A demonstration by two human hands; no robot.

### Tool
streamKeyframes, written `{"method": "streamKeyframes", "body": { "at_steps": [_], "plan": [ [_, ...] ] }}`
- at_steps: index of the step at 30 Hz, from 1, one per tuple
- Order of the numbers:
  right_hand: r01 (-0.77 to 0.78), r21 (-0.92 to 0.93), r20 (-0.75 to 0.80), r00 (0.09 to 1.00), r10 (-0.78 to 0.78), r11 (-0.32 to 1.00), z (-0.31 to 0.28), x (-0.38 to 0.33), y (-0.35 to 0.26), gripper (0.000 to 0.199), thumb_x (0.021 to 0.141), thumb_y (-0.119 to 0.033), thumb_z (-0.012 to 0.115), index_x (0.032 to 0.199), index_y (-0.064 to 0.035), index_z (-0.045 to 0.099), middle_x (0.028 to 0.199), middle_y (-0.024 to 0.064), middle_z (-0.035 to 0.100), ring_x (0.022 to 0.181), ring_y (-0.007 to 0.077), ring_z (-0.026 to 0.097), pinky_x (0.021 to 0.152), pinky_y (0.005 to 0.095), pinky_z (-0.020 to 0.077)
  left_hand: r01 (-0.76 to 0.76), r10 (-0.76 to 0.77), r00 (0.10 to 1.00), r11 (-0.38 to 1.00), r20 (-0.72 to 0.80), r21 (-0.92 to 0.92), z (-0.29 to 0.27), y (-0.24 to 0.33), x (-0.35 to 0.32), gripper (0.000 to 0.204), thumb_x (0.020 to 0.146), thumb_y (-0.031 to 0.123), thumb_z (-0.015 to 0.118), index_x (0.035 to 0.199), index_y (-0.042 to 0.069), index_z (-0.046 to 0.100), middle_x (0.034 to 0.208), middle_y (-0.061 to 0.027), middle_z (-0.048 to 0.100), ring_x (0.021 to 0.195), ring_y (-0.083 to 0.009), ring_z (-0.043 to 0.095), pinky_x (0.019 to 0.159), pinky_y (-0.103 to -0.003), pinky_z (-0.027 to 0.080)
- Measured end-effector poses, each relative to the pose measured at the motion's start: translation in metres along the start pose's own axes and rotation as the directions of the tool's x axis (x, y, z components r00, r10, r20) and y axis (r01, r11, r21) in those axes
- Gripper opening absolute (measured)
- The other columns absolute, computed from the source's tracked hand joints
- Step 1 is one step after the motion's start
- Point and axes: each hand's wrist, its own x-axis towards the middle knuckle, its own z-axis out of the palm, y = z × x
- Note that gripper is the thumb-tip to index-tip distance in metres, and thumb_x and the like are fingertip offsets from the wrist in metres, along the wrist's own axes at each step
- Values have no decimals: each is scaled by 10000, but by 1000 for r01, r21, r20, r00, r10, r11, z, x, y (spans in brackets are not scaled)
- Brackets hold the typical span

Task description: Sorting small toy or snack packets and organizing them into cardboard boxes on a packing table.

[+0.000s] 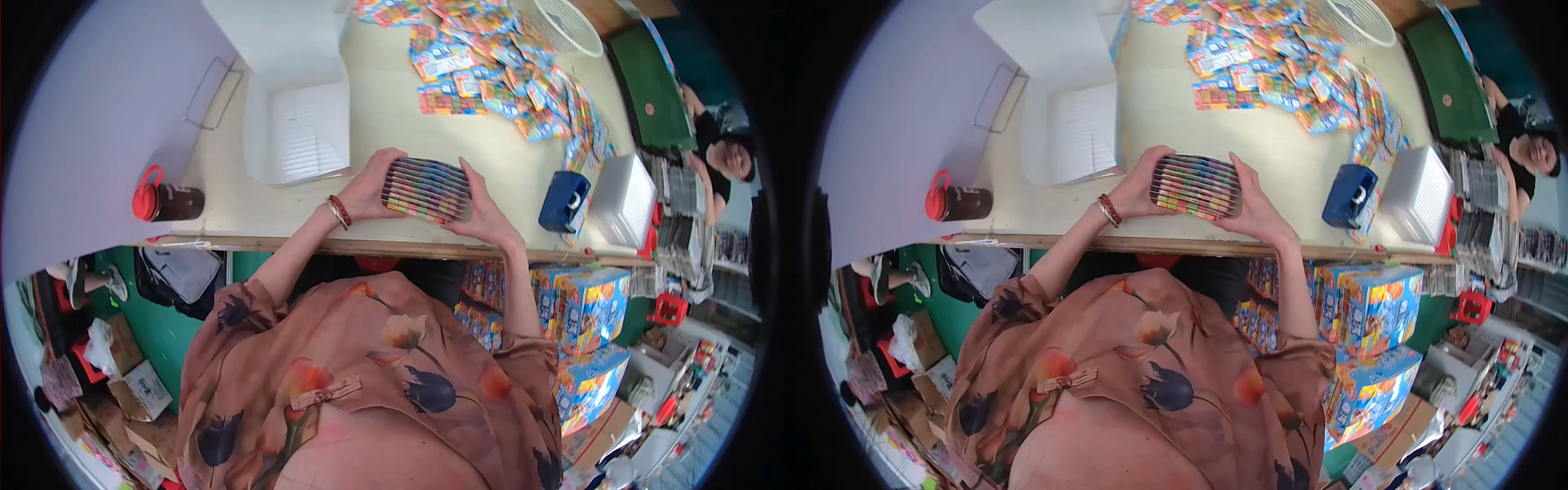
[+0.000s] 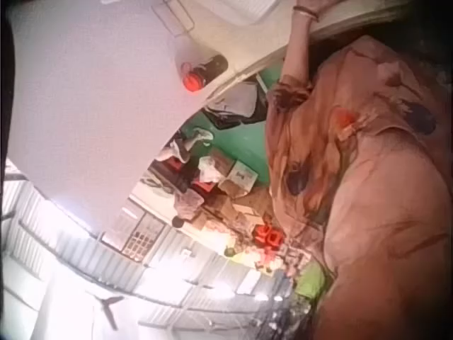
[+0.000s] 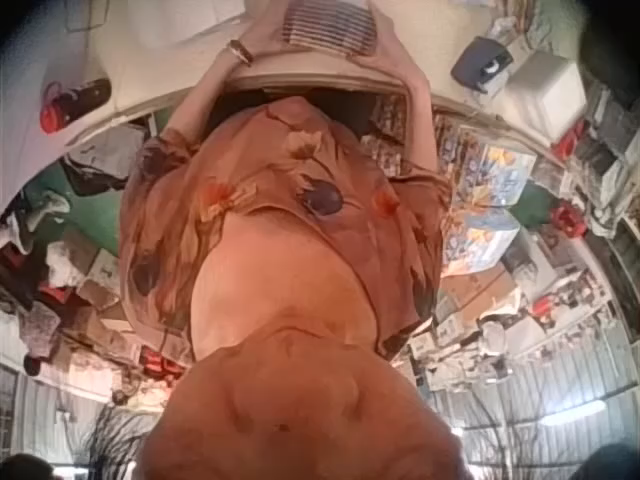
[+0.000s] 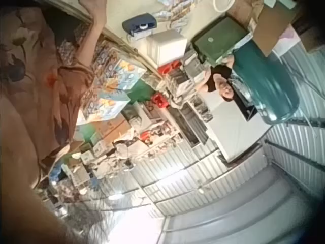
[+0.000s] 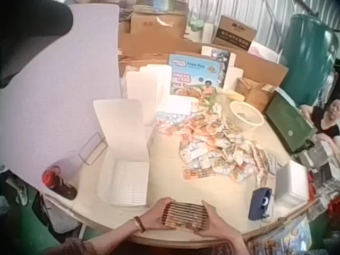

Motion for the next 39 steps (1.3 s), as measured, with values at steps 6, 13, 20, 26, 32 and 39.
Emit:
{"method": "streamKeyframes", "body": {
  "at_steps": [6, 13, 20, 26, 32, 39],
  "plan": [
    [59, -187, -62, 995, -72, 981, 11, -6, -9, 1097, 634, -125, 809, 1452, -53, 81, 1384, 227, 267, 1293, 374, 320, 1075, 403, 324, -8, 7, 1000, 998, 18, 69, -1, 9, -4, 878, 595, 252, 838, 1286, 45, 338, 1252, -189, 391, 1192, -370, 394, 1005, -401, 379],
    [24, -152, -213, 976, -57, 988, 41, -11, -8, 1097, 568, -41, 831, 1426, -47, 148, 1358, 202, 263, 1235, 356, 370, 1057, 387, 351, -22, 25, 999, 995, -32, 97, -12, 31, -19, 816, 609, 214, 815, 1275, 74, 365, 1258, -162, 387, 1193, -357, 396, 959, -407, 426],
    [286, -158, -273, 907, -321, 945, 26, 41, -94, 1044, 506, -82, 870, 1361, -50, 272, 1327, 173, 323, 1228, 315, 396, 971, 395, 436, -141, 200, 969, 930, -147, 338, -113, 101, -5, 799, 574, 140, 818, 1250, 75, 399, 1203, -154, 435, 1150, -356, 429, 949, -404, 416],
    [396, -391, -67, 888, -455, 831, 41, 143, -156, 930, 606, -412, 818, 1316, -54, 336, 1188, 235, 453, 1099, 405, 500, 950, 428, 411, 234, -213, 964, 964, -160, 123, -212, 84, -21, 979, 579, 248, 877, 1340, 54, 293, 1249, -106, 450, 1116, -191, 491, 909, -345, 450],
    [251, -539, 58, 963, -262, 804, 57, 166, -118, 958, 636, -417, 800, 1377, -83, 292, 1270, 199, 429, 1181, 349, 470, 1015, 544, 315, 186, -156, 981, 930, -116, 317, -197, 34, -35, 962, 576, 191, 871, 1315, 7, 283, 1193, -129, 487, 1107, -197, 520, 938, -326, 450],
    [281, -717, -217, 779, -588, 638, 77, 141, -120, 667, 746, -299, 737, 1296, -109, 410, 1218, 138, 467, 1077, 322, 524, 999, 613, 269, 167, -115, 982, 896, -149, 411, -185, 27, -22, 870, 556, 288, 849, 1235, -1, 387, 1130, -200, 517, 999, -342, 565, 881, -386, 468]
  ]
}}
